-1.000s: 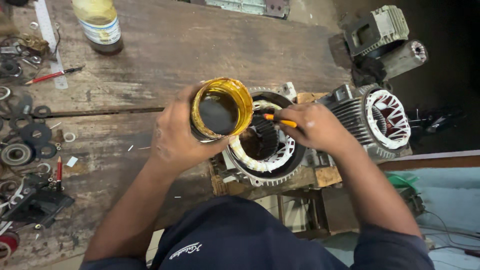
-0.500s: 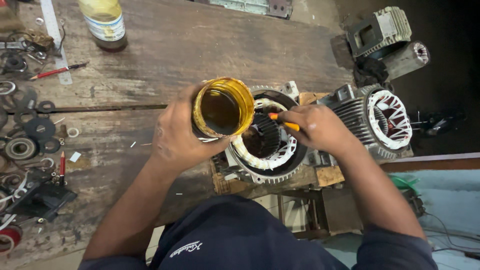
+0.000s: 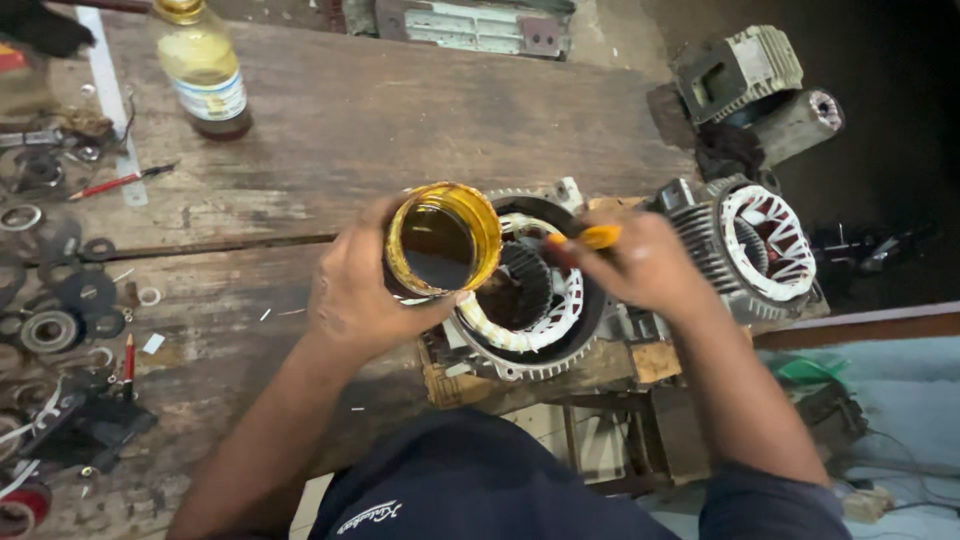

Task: The person pours liquid from a bottle into a small open can, then dips a paintbrush into the can and brushes the dark liquid onto the copper windings of an electric motor stator, working around the winding repeatedly.

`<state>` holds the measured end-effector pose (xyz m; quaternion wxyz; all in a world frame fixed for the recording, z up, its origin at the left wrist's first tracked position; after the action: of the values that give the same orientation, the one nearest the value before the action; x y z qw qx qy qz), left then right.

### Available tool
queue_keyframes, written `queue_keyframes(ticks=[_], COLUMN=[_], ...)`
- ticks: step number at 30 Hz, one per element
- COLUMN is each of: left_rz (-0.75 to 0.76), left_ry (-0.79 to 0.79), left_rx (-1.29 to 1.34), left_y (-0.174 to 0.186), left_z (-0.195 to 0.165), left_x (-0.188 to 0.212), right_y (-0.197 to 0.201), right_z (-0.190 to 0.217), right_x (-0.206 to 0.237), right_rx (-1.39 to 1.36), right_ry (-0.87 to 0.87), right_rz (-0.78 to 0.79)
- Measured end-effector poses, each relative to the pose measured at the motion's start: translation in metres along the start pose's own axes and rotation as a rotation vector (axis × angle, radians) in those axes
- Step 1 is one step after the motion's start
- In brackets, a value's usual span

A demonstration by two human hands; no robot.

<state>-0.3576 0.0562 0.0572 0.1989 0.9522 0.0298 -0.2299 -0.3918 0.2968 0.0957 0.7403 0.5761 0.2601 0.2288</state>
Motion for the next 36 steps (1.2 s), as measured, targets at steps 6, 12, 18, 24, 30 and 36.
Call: queue_keyframes(ticks=[6, 12, 18, 24, 30, 36], left_rz=[0.023, 0.032, 0.047, 0.031, 0.018, 0.008], left_ry=[-0.010, -0.041, 0.005, 0.004, 0.015, -0.015], left_rx=[-0.016, 0.015, 0.022, 0.057, 0.067, 0.072], left_y=[-0.009, -0.015, -0.020, -0.018, -0.008, -0.009], left_z=[-0.002, -0.005, 0.004, 0.012, 0.011, 0.006], left_x=[-0.003, -0.003, -0.004, 0.000, -0.002, -0.002], right_y=[0.001, -0.019, -0.024, -0.057, -0.050, -0.044], right_z=[-0.006, -0.019, -0.003, 0.007, 0.013, 0.007], right_x=[0.011, 0.011, 0.006, -0.010, -0.009, -0.005], right_rx=[0.034, 0.079, 0.255, 0.305, 0.253, 0.210], right_ry=[0.039, -0.074, 0.054, 0.111, 0.125, 0.110], right_rz=[-0.072, -0.013, 0.004, 0.152, 0.137, 0.121])
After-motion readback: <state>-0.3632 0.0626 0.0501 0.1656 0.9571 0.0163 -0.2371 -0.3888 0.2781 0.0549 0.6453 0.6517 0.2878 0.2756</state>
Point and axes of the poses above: each hand's wrist, its own x-axis away from the middle knuckle, its own y-axis out of the back of the hand, z = x × y, the point moved 10 cm from there along -x, towards the middle knuckle, and after that the axes turned 7 degrees about y, right-handed, at the moved point
